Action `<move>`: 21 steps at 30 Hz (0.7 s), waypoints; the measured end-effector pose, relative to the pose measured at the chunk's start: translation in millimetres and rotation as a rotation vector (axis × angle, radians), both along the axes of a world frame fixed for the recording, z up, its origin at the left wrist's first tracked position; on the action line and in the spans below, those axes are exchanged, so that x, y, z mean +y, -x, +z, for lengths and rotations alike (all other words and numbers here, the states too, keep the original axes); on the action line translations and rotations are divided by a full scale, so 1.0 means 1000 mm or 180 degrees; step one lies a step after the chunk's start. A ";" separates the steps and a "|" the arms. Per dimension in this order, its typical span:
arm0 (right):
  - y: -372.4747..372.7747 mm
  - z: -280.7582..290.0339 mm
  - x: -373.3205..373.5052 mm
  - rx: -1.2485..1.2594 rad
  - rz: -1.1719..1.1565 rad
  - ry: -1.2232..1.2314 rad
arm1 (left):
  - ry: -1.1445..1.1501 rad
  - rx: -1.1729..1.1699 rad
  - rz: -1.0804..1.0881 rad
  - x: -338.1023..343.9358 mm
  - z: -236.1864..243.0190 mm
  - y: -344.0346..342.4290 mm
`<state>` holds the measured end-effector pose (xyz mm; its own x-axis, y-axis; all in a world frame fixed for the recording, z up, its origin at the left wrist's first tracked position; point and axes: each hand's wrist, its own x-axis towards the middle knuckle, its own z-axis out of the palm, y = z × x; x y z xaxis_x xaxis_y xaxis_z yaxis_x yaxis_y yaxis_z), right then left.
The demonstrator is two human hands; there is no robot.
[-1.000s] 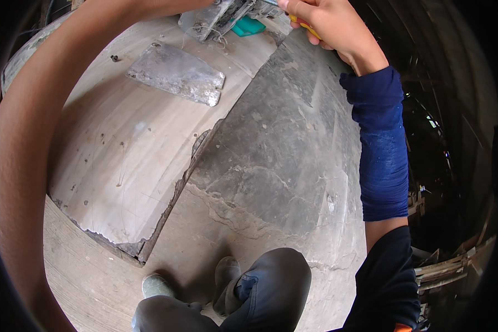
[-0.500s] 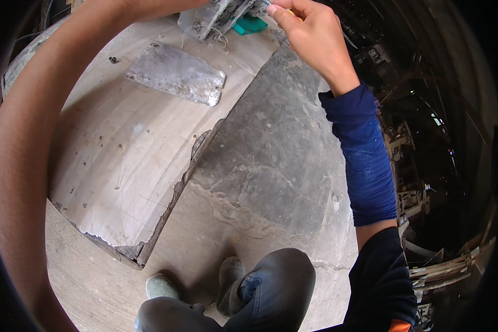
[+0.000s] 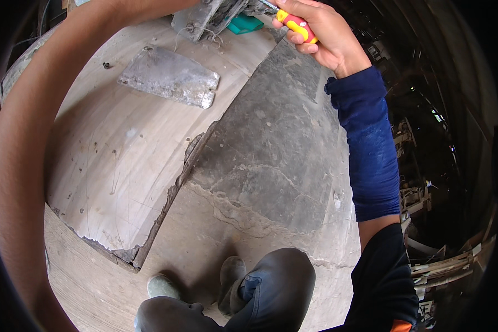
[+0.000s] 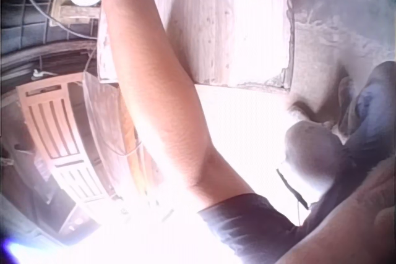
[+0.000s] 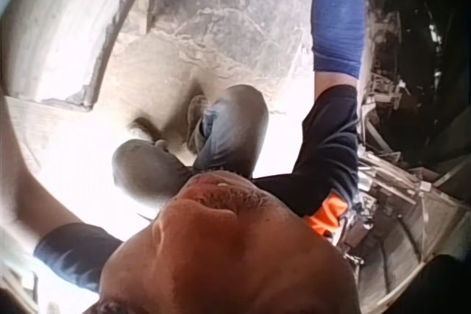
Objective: The person kneels on the floor and uses a screwdriver to adjust screws on a disassembled electronic device placed on a wooden table. They repeatedly tighten and loosen screws while manipulating wires and internal components.
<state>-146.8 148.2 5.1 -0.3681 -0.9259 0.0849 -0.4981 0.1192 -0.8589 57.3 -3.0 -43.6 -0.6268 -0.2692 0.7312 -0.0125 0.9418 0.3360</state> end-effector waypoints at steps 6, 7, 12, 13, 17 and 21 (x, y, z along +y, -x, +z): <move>-0.032 -0.044 0.001 0.2633 -0.0393 0.1258 | 0.0189 0.0028 0.0050 -0.005 -0.003 -0.006; -0.035 -0.042 0.002 0.2795 -0.0496 0.1180 | 0.0176 0.0013 0.0036 -0.004 -0.002 -0.006; -0.008 -0.031 -0.005 0.1403 -0.0151 0.0750 | 0.0182 0.0035 0.0180 0.012 0.001 -0.010; -0.010 -0.026 -0.006 0.1052 -0.0246 0.0476 | 0.0325 0.0126 0.0178 0.019 -0.002 -0.014; -0.016 -0.060 0.003 0.1687 -0.0193 0.1277 | 0.0196 -0.0052 0.0135 0.001 0.004 -0.015; -0.007 -0.090 -0.011 0.2659 -0.0821 0.2316 | 0.0146 0.0060 -0.0063 0.007 0.002 -0.009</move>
<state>-139.5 137.5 -84.7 -0.1166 -0.4613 0.8796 -0.9801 -0.0900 -0.1771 66.0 3.9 -42.0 -0.6176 -0.2229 0.7543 0.0122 0.9562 0.2925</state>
